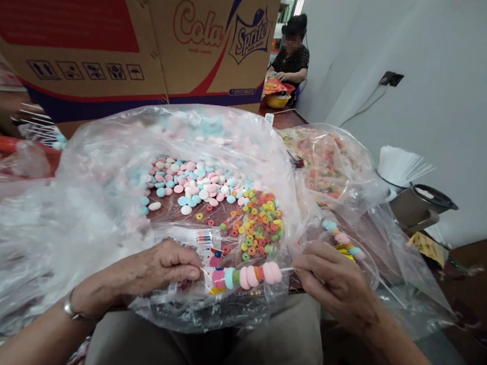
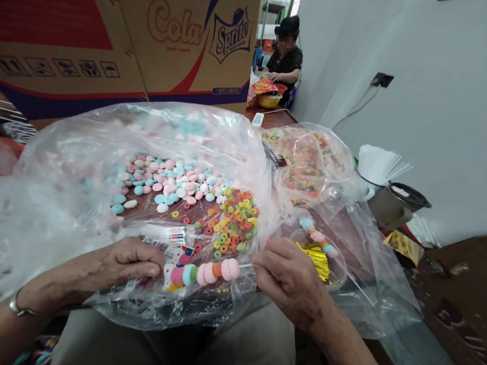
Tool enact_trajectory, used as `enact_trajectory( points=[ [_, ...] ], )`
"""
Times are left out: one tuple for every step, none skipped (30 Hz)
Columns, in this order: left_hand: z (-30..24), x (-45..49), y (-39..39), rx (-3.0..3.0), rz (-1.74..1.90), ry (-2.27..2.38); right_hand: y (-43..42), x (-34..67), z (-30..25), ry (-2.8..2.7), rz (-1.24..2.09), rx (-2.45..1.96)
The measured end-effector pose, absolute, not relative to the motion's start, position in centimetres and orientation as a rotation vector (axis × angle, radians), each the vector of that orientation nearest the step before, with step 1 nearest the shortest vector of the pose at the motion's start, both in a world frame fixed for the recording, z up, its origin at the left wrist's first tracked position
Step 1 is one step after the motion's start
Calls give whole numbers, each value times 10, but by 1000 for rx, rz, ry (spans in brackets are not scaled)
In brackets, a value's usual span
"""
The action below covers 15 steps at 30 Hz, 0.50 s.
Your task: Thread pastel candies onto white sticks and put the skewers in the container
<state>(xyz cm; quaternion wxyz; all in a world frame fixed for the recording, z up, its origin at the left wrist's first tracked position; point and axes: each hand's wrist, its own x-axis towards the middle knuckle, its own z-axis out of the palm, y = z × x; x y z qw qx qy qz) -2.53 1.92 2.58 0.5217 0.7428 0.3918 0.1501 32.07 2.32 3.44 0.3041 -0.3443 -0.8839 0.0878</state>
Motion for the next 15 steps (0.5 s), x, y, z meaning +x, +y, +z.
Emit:
enact_trajectory(
  points=[
    [27,-25,18,1767,364,934,23,321,34,-2347,251,-917],
    [28,-24,18,1753,376,936,23,320,33,-2355,274,-924],
    [29,-24,17,1741,392,945,23,320,33,-2362,300,-935],
    [29,-23,17,1729,409,957,23,319,33,-2365,326,-954],
    [30,-23,17,1718,422,966,22,318,34,-2362,347,-976],
    [31,-22,17,1706,432,966,22,317,34,-2356,358,-996],
    [31,-22,18,1690,443,961,21,316,35,-2348,360,-1019],
    [32,-21,18,1669,447,959,21,315,36,-2337,352,-1035],
    [32,-20,18,1650,450,957,20,313,37,-2331,345,-1040],
    [33,-20,19,1638,452,960,20,312,38,-2334,349,-1037],
    [33,-20,19,1632,456,971,20,311,38,-2343,361,-1025],
    [32,-20,19,1628,462,987,20,311,39,-2354,372,-1013],
    [32,-20,20,1626,468,997,20,310,39,-2365,373,-1008],
    [31,-21,20,1620,470,998,20,310,38,-2373,363,-1006],
    [30,-22,20,1610,471,985,21,310,38,-2381,348,-1014]
  ],
)
